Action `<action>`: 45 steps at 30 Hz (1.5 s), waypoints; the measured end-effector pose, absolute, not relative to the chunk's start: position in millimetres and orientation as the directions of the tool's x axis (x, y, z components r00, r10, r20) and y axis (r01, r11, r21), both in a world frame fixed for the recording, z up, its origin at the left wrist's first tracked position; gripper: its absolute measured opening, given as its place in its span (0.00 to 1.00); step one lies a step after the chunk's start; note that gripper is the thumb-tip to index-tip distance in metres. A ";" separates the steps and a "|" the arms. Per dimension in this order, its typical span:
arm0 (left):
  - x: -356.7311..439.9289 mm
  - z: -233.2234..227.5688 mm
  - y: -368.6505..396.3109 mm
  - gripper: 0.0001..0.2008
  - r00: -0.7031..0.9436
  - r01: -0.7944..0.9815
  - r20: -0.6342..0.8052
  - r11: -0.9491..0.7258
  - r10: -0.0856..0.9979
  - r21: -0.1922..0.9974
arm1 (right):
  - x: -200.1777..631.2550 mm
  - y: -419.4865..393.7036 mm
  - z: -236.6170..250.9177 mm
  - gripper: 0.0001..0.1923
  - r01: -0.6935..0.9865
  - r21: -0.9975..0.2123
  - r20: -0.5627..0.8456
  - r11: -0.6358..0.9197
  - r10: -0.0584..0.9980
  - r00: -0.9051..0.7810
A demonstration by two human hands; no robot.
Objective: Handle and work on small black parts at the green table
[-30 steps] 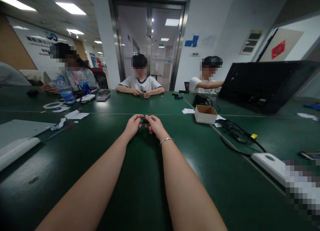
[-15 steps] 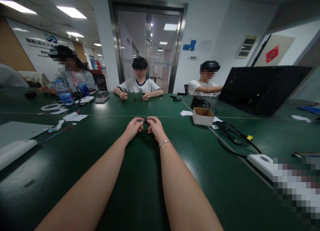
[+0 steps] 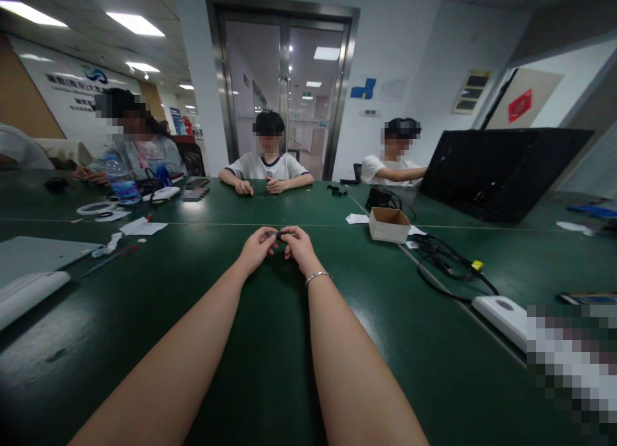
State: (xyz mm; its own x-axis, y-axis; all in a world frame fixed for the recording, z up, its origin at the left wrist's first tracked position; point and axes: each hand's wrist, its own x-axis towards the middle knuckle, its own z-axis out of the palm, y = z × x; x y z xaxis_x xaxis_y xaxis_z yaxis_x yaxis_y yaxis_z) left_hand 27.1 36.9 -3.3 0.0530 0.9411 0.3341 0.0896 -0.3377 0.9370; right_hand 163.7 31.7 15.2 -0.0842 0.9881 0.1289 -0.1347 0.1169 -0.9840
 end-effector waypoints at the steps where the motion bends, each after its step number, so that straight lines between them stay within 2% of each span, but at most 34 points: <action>1: 27.2 -3.2 36.8 0.12 0.053 0.095 0.324 -0.328 0.945 0.940 | 164.1 31.8 14.8 0.11 -0.136 -0.985 0.122 0.110 0.989 -0.085; 6: 27.2 -1.5 35.4 0.14 0.027 0.182 0.272 -0.272 0.962 0.945 | 164.7 32.1 14.3 0.10 -0.129 -0.985 0.124 0.112 0.988 -0.091; 13: 25.8 9.6 30.1 0.20 -0.010 0.029 0.234 -0.234 0.972 0.972 | 165.3 33.2 14.2 0.10 -0.145 -0.986 0.095 0.081 0.991 -0.092; 17: 23.8 6.8 32.4 0.09 -0.006 0.139 0.279 -0.276 0.960 0.951 | 165.8 33.7 13.3 0.09 -0.134 -0.987 0.106 0.091 0.989 -0.104; 22: 22.0 -2.6 37.3 0.17 -0.045 0.285 0.267 -0.244 0.963 0.927 | 165.1 33.6 12.9 0.08 -0.130 -0.989 0.084 0.068 0.989 -0.121; 25: 22.8 -1.5 35.8 0.12 -0.033 0.188 0.284 -0.273 0.958 0.944 | 165.2 33.1 13.1 0.09 -0.145 -0.987 0.086 0.069 0.990 -0.114; 28: 23.3 1.6 33.1 0.14 0.013 0.104 0.308 -0.307 0.951 0.946 | 166.0 32.9 12.9 0.09 -0.171 -0.983 0.087 0.067 0.990 -0.112; 31: 22.3 0.5 34.2 0.14 0.029 0.106 0.341 -0.342 0.940 0.934 | 166.5 33.6 11.7 0.09 -0.172 -0.983 0.083 0.063 0.990 -0.114; 39: 16.4 -6.8 45.6 0.11 -0.119 0.118 0.419 -0.406 0.900 0.906 | 159.6 35.3 7.4 0.11 0.056 -0.984 0.154 0.169 0.967 -0.205; 45: 15.3 -2.8 43.9 0.08 -0.086 0.160 0.450 -0.433 0.889 0.887 | 157.3 34.7 5.5 0.15 0.176 -0.966 0.158 0.190 0.970 -0.183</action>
State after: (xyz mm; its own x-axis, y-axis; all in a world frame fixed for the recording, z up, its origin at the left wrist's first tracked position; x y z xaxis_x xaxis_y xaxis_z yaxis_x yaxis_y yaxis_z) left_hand 15.3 43.9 -2.8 -0.0863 0.8890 0.4498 0.1601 -0.4332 0.8870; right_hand 157.3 34.7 5.5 -0.1831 0.9704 0.1576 0.1755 0.1900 -0.9660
